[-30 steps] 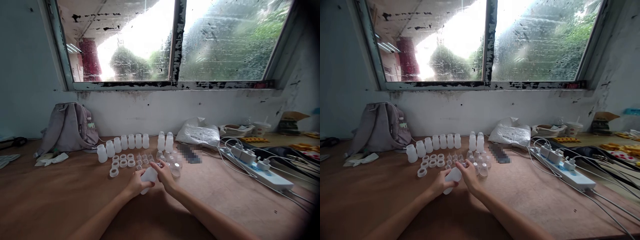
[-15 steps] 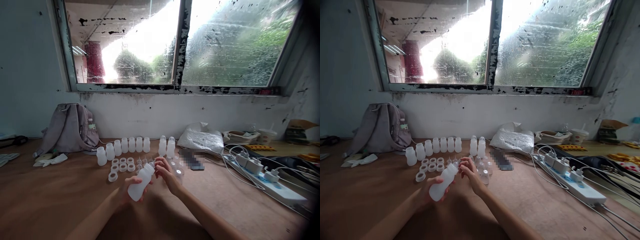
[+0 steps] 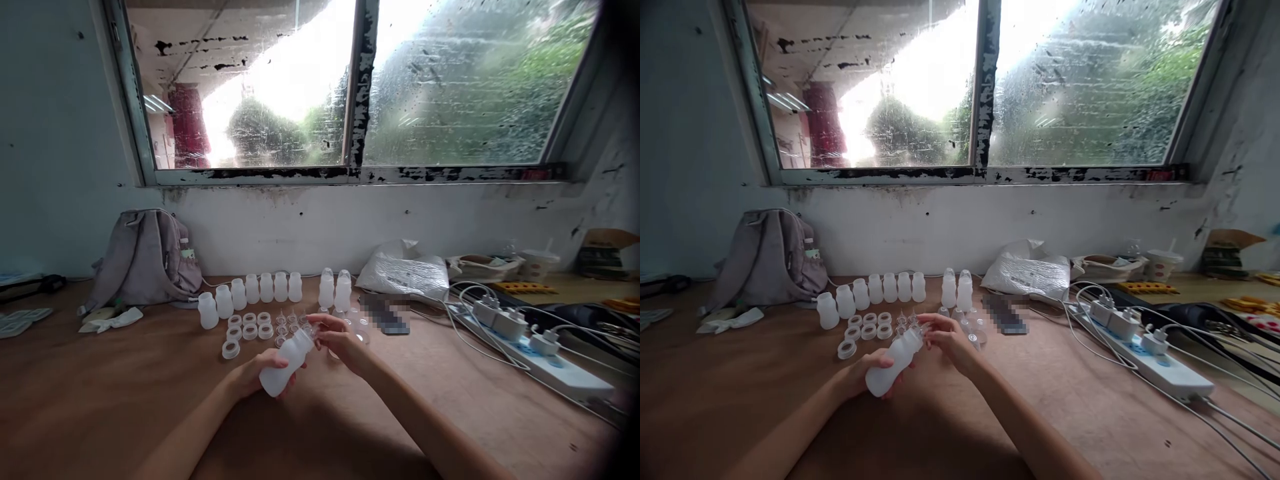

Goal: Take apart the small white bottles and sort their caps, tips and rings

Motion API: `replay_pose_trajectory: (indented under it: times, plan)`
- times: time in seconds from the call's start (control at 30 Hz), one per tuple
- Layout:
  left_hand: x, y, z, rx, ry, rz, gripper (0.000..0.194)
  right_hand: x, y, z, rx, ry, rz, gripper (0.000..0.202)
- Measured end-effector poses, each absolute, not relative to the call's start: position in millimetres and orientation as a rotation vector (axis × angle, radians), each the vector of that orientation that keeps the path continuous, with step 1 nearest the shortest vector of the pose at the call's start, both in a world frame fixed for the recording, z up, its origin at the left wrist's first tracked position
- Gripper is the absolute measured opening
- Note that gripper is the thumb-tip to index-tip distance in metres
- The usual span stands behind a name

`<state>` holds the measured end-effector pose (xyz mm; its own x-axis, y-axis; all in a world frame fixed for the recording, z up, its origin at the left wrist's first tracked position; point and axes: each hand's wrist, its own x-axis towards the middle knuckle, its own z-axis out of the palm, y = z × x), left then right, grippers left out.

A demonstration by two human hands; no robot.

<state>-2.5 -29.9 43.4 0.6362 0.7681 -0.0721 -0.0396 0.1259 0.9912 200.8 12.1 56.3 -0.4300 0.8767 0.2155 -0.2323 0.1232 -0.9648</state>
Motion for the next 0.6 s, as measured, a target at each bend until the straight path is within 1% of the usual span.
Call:
replay_pose_trajectory:
  times: [0.17, 0.3, 0.43, 0.6]
  plan:
    - [2, -30, 41, 1.3, 0.661, 0.645, 0.029, 200, 13, 51, -0.846, -1.462, 1.449, 0.028]
    - [2, -30, 42, 1.304, 0.657, 0.622, 0.028, 200, 12, 47, -0.974, -1.545, 1.414, 0.034]
    - [2, -33, 45, 1.371, 0.723, 0.585, 0.027, 203, 12, 51, -0.931, -1.576, 1.372, 0.031]
    - [4, -35, 44, 1.438, 0.809, 0.667, 0.032, 204, 8, 60, -0.851, -1.549, 1.467, 0.03]
